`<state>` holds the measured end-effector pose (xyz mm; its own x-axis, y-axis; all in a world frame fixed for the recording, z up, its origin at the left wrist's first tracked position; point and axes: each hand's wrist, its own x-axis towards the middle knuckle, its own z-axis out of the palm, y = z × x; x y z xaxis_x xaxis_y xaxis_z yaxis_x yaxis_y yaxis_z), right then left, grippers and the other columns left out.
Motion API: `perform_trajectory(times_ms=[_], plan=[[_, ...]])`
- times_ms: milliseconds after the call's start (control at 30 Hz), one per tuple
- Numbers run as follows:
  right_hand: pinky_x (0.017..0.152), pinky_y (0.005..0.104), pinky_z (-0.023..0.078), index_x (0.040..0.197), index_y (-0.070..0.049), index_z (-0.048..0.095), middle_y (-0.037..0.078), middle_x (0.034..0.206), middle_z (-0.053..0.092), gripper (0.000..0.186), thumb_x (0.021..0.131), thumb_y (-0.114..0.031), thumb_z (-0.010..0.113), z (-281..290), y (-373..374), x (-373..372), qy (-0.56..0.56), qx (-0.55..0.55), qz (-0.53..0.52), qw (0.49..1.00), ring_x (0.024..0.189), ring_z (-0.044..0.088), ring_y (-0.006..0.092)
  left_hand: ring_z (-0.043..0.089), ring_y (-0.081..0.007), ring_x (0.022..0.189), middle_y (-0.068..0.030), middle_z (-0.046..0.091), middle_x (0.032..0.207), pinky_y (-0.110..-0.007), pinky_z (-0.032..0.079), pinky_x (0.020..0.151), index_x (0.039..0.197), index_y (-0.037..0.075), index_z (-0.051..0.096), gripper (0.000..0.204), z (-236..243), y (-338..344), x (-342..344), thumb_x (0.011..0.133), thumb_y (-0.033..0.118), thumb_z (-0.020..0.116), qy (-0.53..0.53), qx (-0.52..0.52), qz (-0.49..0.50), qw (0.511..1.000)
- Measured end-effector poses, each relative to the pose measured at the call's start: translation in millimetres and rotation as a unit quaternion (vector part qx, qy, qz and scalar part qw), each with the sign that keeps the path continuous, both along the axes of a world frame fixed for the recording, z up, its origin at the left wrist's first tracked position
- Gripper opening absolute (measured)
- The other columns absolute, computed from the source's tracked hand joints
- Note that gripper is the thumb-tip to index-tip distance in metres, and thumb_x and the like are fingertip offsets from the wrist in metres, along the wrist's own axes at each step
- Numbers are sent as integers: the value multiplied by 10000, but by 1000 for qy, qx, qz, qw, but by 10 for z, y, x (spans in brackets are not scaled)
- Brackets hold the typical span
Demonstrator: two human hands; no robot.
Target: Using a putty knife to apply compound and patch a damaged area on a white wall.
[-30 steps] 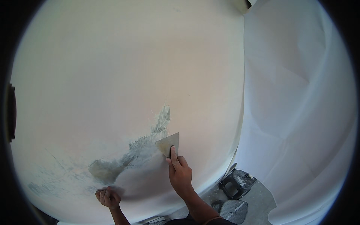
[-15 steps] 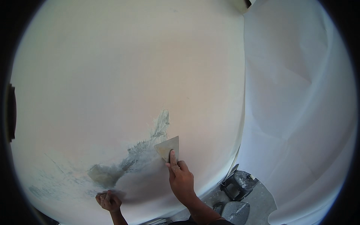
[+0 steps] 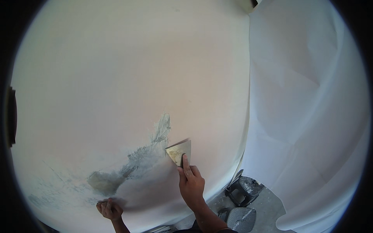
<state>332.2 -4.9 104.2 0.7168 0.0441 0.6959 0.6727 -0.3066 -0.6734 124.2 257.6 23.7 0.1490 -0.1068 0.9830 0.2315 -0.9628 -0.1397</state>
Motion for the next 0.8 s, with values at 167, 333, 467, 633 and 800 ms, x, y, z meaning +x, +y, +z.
perform_trajectory(times_ms=[167,333,467,633,800], plan=[[597,289,478,1372,-70,572,115,737,594,455,927,-74,666,-27,8,50,8,6,-5,1000,616,551,177,461,-241,649,-40,494,711,-382,384,622,1038,49,649,335,10,-5,3,771,-108,520,0,-1,-6,1000],[595,285,477,1350,-67,592,116,745,602,427,929,-69,665,-21,-3,50,10,17,1,1000,617,553,172,457,-236,644,-37,493,703,-372,390,640,1046,57,660,337,25,-19,39,773,-95,535,-4,7,-12,1000],[585,271,464,1336,-72,607,114,744,604,408,932,-61,662,153,-2,-11,42,0,1,999,612,539,158,453,-234,643,-31,488,695,-368,390,649,1039,60,671,344,27,-44,-12,761,-85,530,-11,-1,1,1000],[568,261,446,1331,-89,616,108,728,588,406,929,-54,664,129,-16,-6,12,12,-4,1000,598,511,146,439,-232,639,-24,480,690,-363,381,646,1034,63,681,373,53,-44,29,743,-88,505,-15,4,-18,1000],[561,261,441,1333,-96,616,101,714,571,413,926,-52,667,246,-19,-35,30,-3,-2,1000,593,497,144,441,-238,639,-28,484,695,-369,375,629,1021,53,679,369,25,-20,8,732,-98,507,-11,3,-6,1000]])
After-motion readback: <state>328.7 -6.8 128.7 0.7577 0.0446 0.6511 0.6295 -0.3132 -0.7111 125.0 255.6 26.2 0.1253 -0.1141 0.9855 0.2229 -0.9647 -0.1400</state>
